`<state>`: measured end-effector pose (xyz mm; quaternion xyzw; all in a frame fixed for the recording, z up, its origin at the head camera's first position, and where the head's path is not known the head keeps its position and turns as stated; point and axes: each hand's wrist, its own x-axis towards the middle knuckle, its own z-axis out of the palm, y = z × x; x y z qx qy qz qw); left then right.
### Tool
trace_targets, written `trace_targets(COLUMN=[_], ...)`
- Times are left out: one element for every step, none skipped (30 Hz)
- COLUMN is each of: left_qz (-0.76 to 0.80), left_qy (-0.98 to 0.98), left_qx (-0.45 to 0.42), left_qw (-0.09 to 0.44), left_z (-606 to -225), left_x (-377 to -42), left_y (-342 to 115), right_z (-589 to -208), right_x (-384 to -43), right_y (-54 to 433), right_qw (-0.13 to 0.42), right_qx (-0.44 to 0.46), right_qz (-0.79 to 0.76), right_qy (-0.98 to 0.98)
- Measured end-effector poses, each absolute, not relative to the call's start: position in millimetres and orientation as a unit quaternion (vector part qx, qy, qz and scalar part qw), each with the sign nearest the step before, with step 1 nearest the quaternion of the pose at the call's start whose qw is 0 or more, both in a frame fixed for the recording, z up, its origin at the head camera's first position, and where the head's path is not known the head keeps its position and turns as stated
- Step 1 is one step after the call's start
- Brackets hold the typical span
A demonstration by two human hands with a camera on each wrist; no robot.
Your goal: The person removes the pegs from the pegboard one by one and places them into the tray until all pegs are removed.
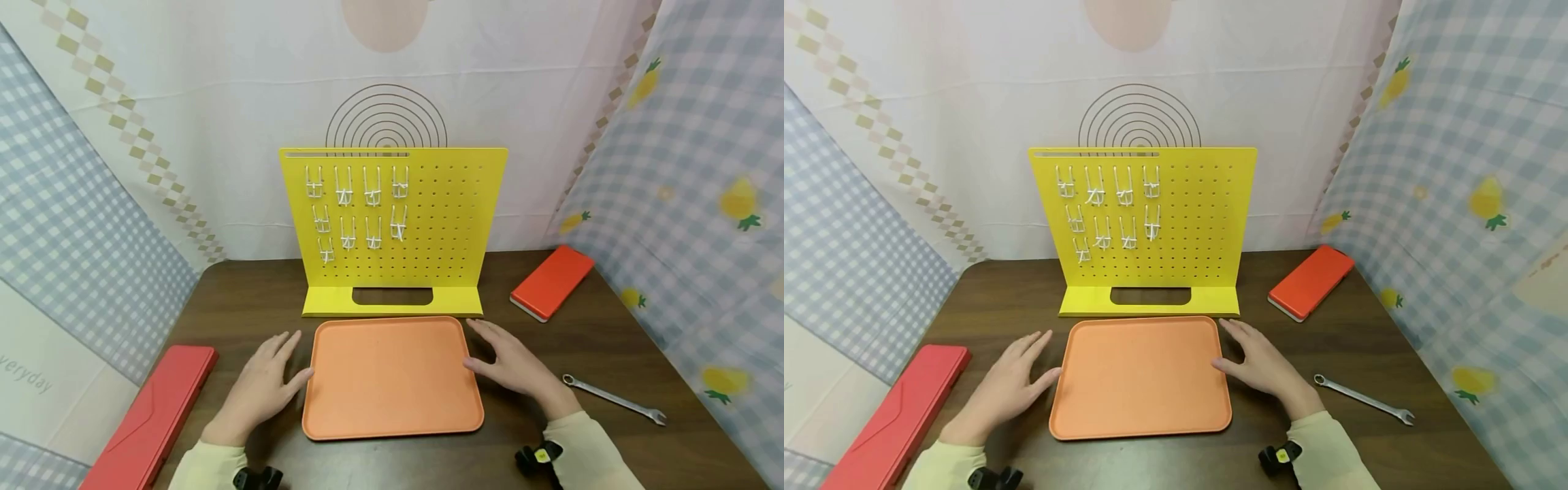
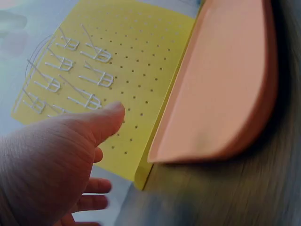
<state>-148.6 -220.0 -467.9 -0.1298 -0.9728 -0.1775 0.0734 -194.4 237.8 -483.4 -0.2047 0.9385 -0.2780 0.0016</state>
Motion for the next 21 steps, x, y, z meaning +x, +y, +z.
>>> trace_targets(left_qz=[-0.195,-0.214,-0.233,-0.251,-0.269,-0.285,-0.304,-0.322,-0.340,-0.357,-0.372,-0.384,-0.395,-0.405,-0.412,-0.417,-0.422,-0.428,-0.436,-0.445,-0.457], left_qy=[-0.969,-0.965,-0.961,-0.957,-0.952,-0.948,-0.943,-0.938,-0.933,-0.928,-0.923,-0.919,-0.915,-0.912,-0.909,-0.907,-0.905,-0.902,-0.899,-0.894,-0.889], left_qx=[-0.131,-0.131,-0.130,-0.127,-0.123,-0.120,-0.113,-0.105,-0.096,-0.088,-0.079,-0.072,-0.063,-0.058,-0.053,-0.050,-0.045,-0.041,-0.034,-0.029,-0.022], left_qw=[0.075,0.077,0.079,0.078,0.079,0.077,0.074,0.070,0.065,0.060,0.055,0.050,0.046,0.042,0.040,0.039,0.039,0.040,0.040,0.040,0.038], left_z=[-469.5,-471.4,-473.7,-476.1,-478.3,-480.5,-483.2,-486.1,-488.8,-491.4,-493.9,-496.1,-498.6,-500.7,-502.6,-504.5,-506.2,-508.0,-509.8,-511.6,-513.3], left_x=[-150.6,-153.1,-155.8,-158.4,-161.1,-163.8,-166.6,-169.4,-172.1,-174.5,-176.6,-178.4,-180.2,-181.7,-183.2,-184.7,-186.1,-187.6,-189.1,-190.3,-191.3], left_y=[-217.0,-214.2,-211.8,-209.9,-208.4,-207.3,-206.3,-205.8,-205.5,-205.3,-205.3,-205.3,-205.5,-205.6,-205.6,-205.6,-205.7,-205.8,-205.9,-206.2,-206.7], right_z=[-485.2,-486.9,-489.1,-491.6,-493.4,-495.6,-498.1,-500.4,-502.9,-504.9,-506.5,-508.4,-510.1,-511.8,-513.4,-514.8,-516.1,-517.3,-518.1,-518.8,-519.5], right_x=[-196.3,-198.3,-200.5,-202.8,-204.9,-206.8,-208.5,-210.1,-211.7,-213.1,-214.4,-215.8,-217.1,-218.2,-219.2,-220.0,-220.6,-221.1,-221.3,-221.4,-221.5], right_y=[236.5,235.4,234.7,234.0,233.4,233.0,232.9,232.8,232.7,232.5,232.2,232.0,231.8,231.4,231.2,230.9,230.6,230.3,229.9,229.3,228.7], right_qw=[0.000,-0.003,-0.004,-0.005,-0.005,-0.005,-0.004,-0.002,0.000,0.002,0.005,0.007,0.009,0.012,0.014,0.015,0.016,0.017,0.016,0.013,0.010], right_qx=[-0.206,-0.206,-0.204,-0.203,-0.199,-0.195,-0.189,-0.181,-0.173,-0.167,-0.161,-0.152,-0.146,-0.139,-0.134,-0.129,-0.123,-0.117,-0.114,-0.112,-0.111], right_qz=[-0.293,-0.305,-0.318,-0.330,-0.343,-0.354,-0.364,-0.373,-0.381,-0.391,-0.400,-0.410,-0.419,-0.428,-0.436,-0.445,-0.453,-0.461,-0.466,-0.470,-0.473], right_qy=[0.934,0.930,0.926,0.922,0.918,0.915,0.912,0.910,0.908,0.905,0.902,0.899,0.896,0.893,0.890,0.886,0.883,0.880,0.877,0.876,0.874])
